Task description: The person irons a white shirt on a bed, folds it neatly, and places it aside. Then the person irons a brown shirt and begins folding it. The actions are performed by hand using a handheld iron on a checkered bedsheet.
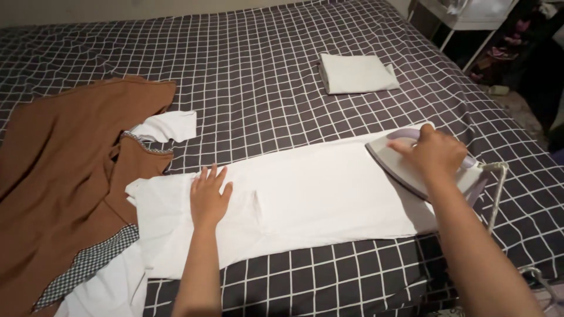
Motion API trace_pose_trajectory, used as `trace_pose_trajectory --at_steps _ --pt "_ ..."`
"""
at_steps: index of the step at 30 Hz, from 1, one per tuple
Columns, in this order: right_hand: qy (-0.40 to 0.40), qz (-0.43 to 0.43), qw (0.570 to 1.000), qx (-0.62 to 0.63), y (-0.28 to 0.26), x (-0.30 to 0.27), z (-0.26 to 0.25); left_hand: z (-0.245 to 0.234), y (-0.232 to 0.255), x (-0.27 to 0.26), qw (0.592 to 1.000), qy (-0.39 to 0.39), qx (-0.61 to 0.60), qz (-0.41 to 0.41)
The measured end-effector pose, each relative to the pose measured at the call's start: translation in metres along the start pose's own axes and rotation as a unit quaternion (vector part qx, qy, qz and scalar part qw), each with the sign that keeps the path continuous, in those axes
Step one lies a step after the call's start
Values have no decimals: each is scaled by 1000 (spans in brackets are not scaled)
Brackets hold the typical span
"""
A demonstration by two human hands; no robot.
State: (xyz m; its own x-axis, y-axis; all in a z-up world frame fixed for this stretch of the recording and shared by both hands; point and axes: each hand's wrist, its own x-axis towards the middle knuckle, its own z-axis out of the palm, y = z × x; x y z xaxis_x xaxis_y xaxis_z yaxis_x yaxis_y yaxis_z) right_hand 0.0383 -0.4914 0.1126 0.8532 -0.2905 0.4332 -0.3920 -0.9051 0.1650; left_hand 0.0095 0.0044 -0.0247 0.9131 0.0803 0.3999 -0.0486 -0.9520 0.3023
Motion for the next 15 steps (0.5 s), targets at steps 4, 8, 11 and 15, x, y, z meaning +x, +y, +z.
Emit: trace_pose_trajectory --at_steps 4,8,11,15 --pt "-104 6 994 37 -8 1 -13 -2 0 2 1000 2 0 0" --pt "-51 -115 988 92 -36 -29 -25 -15 5 3 991 -120 42 -52" --pt "-42 -168 978 120 -71 -47 -23 -13 5 5 990 -120 47 -54" --pt "73 -262 948 167 -100 -76 -22 -12 2 3 992 -114 40 -45"
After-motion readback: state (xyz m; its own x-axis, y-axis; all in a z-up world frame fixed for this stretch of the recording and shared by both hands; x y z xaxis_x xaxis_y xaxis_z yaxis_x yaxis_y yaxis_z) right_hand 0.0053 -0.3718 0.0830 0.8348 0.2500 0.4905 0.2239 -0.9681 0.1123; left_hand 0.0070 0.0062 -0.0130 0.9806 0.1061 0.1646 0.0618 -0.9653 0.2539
